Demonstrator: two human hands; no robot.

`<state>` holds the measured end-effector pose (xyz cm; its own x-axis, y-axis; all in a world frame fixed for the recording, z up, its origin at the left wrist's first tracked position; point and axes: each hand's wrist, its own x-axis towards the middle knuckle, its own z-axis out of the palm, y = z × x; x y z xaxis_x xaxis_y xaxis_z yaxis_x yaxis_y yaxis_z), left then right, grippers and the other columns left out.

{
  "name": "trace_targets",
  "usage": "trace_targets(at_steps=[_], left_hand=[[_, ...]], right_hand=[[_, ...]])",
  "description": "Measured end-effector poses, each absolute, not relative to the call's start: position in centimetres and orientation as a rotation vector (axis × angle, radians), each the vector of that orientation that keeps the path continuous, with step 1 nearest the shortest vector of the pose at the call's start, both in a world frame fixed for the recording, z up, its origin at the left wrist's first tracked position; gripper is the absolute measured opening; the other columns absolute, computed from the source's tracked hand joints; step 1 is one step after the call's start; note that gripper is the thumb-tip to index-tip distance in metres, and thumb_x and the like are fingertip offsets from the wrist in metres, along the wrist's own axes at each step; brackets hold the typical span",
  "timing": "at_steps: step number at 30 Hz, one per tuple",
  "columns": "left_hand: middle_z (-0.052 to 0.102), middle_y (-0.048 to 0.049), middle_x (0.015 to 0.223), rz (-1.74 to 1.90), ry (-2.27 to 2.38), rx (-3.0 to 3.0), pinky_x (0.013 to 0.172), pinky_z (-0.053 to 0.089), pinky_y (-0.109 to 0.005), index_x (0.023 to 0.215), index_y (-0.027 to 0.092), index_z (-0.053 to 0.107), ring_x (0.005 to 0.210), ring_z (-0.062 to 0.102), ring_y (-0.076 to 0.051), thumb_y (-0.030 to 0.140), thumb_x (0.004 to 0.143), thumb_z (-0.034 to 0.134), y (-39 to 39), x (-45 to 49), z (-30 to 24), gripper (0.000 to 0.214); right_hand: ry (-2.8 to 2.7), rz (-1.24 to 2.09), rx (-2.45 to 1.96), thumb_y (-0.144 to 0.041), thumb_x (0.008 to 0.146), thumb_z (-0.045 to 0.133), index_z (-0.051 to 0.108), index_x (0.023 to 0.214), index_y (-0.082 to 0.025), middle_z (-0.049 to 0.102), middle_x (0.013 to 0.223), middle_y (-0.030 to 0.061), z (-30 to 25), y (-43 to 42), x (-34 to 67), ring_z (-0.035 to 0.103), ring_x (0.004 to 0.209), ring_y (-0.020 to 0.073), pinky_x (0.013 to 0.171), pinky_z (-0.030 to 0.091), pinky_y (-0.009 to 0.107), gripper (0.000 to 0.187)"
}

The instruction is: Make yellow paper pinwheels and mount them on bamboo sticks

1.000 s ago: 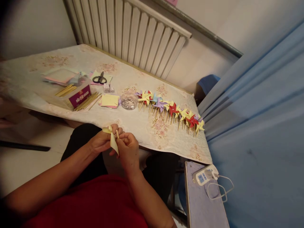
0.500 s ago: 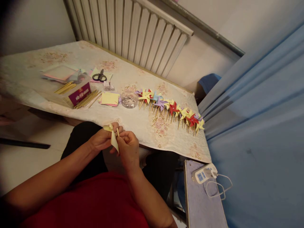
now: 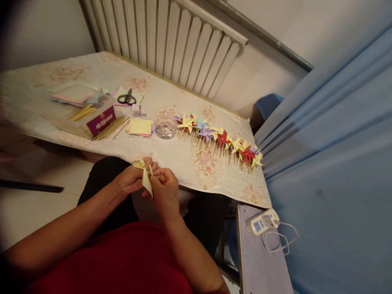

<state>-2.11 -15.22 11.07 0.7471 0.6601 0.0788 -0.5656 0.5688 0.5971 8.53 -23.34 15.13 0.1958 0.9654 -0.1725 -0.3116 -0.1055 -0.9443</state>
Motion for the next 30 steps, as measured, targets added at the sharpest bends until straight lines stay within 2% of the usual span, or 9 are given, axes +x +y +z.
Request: trace_targets(at_steps=[15, 23, 30], left_hand=[[0.061, 0.0024, 0.071, 0.746, 0.170, 0.632, 0.033, 0.053, -0.030, 0.072, 0.016, 0.054, 0.048, 0.063, -0.017, 0.018, 0.067, 0.083, -15.21, -1.88, 10.73, 0.030], [0.058, 0.0027, 0.069, 0.786, 0.239, 0.634, 0.041, 0.051, -0.022, 0.070, 0.016, 0.053, 0.054, 0.059, -0.012, 0.013, 0.064, 0.083, -15.11, -1.89, 10.53, 0.031], [0.058, 0.0021, 0.070, 0.809, 0.263, 0.654, 0.051, 0.050, -0.020, 0.075, 0.015, 0.059, 0.059, 0.058, -0.010, 0.013, 0.062, 0.086, -14.92, -1.87, 10.43, 0.030]], right_hand=[[-0.761, 1.231, -1.242, -0.032, 0.073, 0.069, 0.055, 0.079, -0.022, 0.062, 0.053, -0.0076, 15.29, -23.37, 8.69, 0.050, 0.037, 0.0078, 0.036, 0.029, 0.016, 0.018], [-0.788, 1.205, -1.261, -0.029, 0.074, 0.067, 0.056, 0.079, -0.022, 0.060, 0.051, -0.0084, 15.47, -23.50, 8.55, 0.045, 0.034, 0.0068, 0.036, 0.031, 0.017, 0.014], [-0.831, 1.175, -1.274, -0.031, 0.076, 0.067, 0.056, 0.079, -0.022, 0.060, 0.052, -0.0081, 15.28, -23.58, 8.49, 0.050, 0.038, 0.0084, 0.039, 0.036, 0.018, 0.015]])
